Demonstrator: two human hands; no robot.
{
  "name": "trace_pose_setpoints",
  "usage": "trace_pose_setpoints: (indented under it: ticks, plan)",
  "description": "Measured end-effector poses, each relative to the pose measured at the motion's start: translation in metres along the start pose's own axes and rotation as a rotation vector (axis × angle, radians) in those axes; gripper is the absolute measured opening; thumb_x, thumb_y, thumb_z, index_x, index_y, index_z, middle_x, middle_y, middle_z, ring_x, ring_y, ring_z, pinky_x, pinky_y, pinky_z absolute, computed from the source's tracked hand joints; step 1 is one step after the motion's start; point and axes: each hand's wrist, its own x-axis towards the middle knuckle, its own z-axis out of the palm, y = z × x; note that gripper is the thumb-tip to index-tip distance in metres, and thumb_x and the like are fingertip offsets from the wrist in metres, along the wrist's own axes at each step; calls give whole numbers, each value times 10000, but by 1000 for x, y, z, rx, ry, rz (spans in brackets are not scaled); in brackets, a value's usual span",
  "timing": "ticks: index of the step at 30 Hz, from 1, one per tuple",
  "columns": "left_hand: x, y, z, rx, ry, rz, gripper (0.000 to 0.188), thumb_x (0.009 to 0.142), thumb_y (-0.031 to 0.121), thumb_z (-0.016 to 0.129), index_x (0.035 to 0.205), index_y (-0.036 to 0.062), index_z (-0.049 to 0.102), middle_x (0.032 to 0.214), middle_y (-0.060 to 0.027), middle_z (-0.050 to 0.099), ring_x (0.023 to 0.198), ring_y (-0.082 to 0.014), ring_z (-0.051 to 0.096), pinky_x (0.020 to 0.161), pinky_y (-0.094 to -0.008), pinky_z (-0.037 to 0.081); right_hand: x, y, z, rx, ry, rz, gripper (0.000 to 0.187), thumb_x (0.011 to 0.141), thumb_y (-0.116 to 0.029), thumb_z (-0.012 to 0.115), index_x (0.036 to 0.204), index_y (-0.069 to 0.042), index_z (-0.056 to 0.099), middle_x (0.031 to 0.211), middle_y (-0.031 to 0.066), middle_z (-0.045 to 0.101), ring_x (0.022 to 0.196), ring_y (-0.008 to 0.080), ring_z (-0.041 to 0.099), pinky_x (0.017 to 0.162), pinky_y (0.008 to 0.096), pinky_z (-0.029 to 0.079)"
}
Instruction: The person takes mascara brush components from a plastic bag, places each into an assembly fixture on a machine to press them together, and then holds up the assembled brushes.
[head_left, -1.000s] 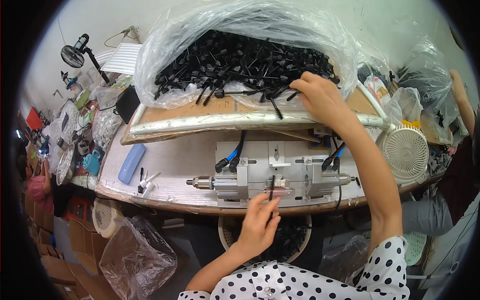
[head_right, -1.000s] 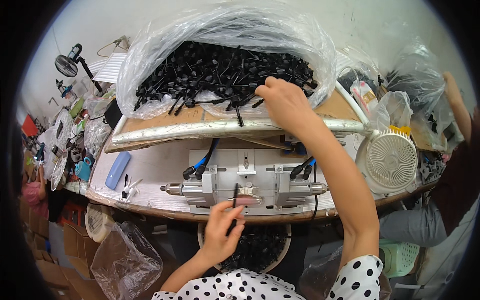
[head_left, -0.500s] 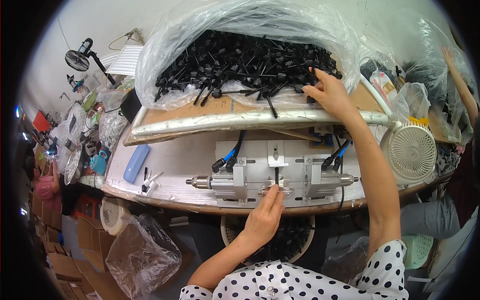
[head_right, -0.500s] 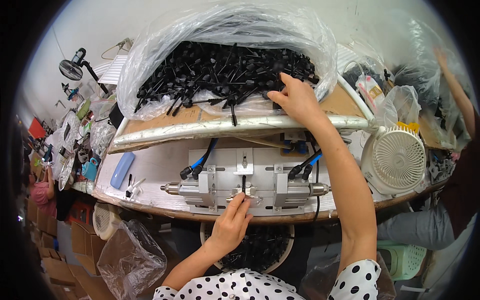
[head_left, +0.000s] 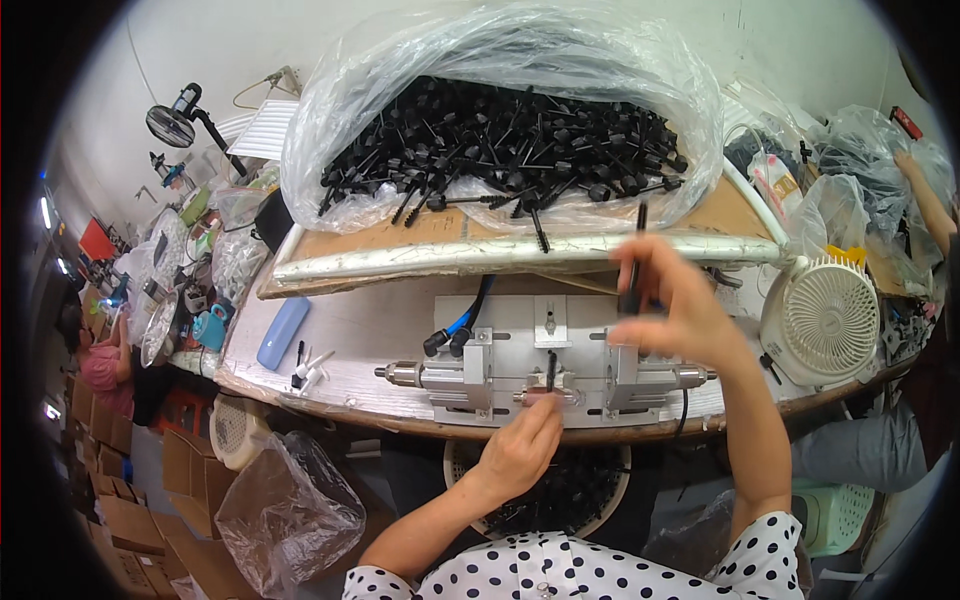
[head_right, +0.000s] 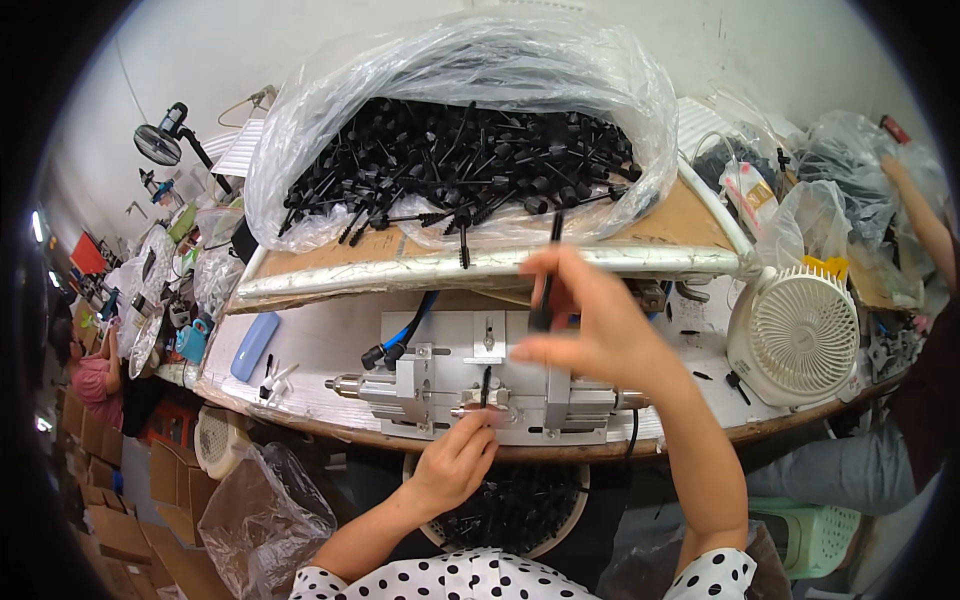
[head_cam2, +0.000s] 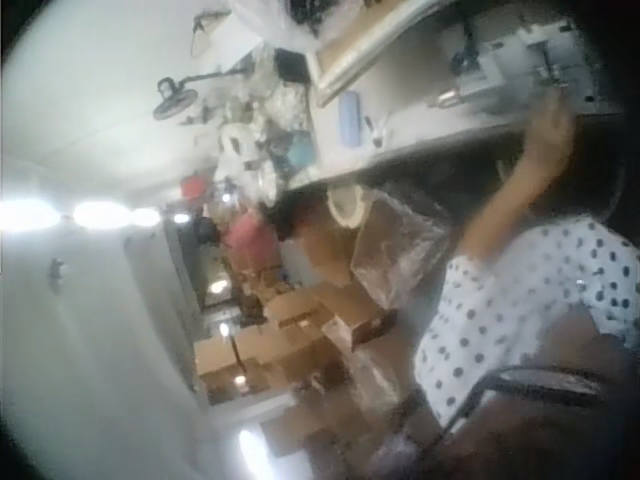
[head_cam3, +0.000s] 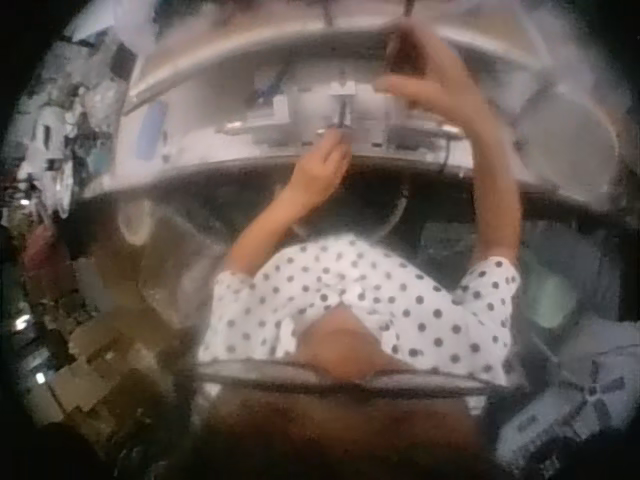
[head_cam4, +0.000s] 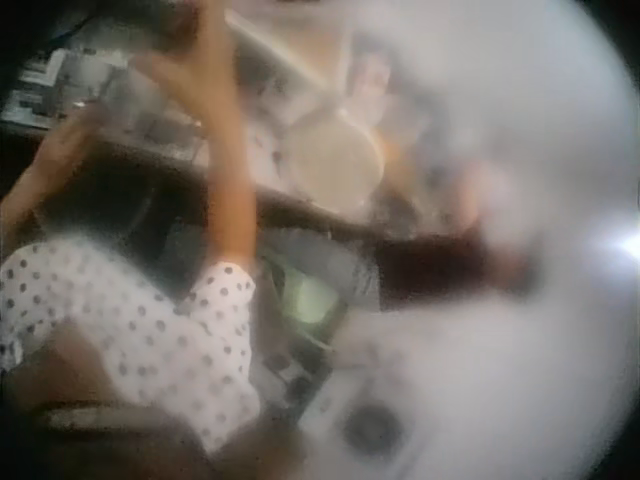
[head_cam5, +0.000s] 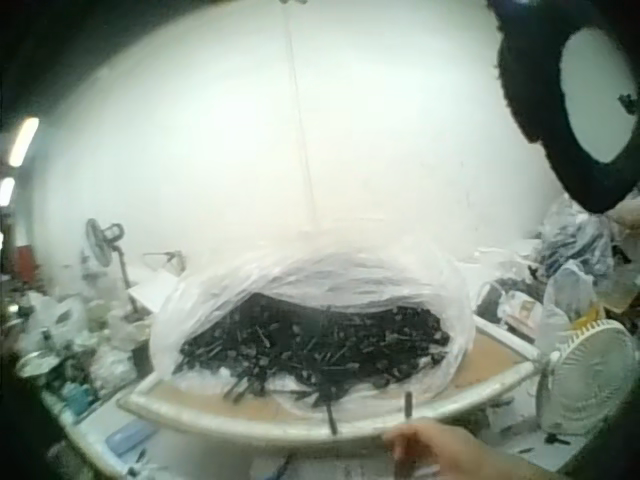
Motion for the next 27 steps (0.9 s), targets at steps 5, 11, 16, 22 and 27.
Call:
trace_pose_setpoints:
  ticks: [5, 11, 16, 22, 27]
  plan:
    - [28, -24, -59, -241, -50, 299, 419, 649, 344, 742, 879, 21, 606, 809, -89, 580, 681, -225, 573, 564, -313, 471, -71, -13, 44, -184, -113, 10, 435, 648, -167, 748, 991, -21, 524, 769, 81, 546, 658, 227, 555, 566, 276, 469]
    - [160, -94, -73, 58, 126, 245, 223, 708, -37, 582, 917, 31, 619, 901, -109, 575, 799, -296, 558, 715, -357, 445, -71, 8, 93, -646, -181, -430, 261, 631, -175, 698, 773, -22, 540, 722, 65, 547, 880, 224, 554, 710, 314, 448]
    - [192, -117, -69, 156, -259, 128, 153, 727, 39, 619, 878, 34, 640, 851, -89, 554, 786, -259, 560, 715, -342, 451, -66, 23, 105, -700, -175, -470, 115, 673, -108, 588, 735, -19, 550, 775, 60, 575, 951, 220, 552, 746, 302, 446]
    - [203, -117, -71, -500, 68, -260, 152, 835, 164, 568, 908, 37, 607, 825, -26, 576, 740, -131, 566, 615, -273, 455, -64, 19, 104, -774, -172, -437, 220, 653, -220, 684, 753, -63, 567, 786, 64, 579, 929, 193, 558, 680, 301, 446]
    - [160, -92, -87, -1132, 302, -529, 199, 898, 163, 470, 1001, 3, 530, 937, -69, 557, 789, -139, 580, 662, -282, 498, -57, 0, 96, -724, -338, -355, 218, 698, -220, 664, 791, -40, 585, 764, 48, 572, 854, 194, 564, 717, 296, 432]
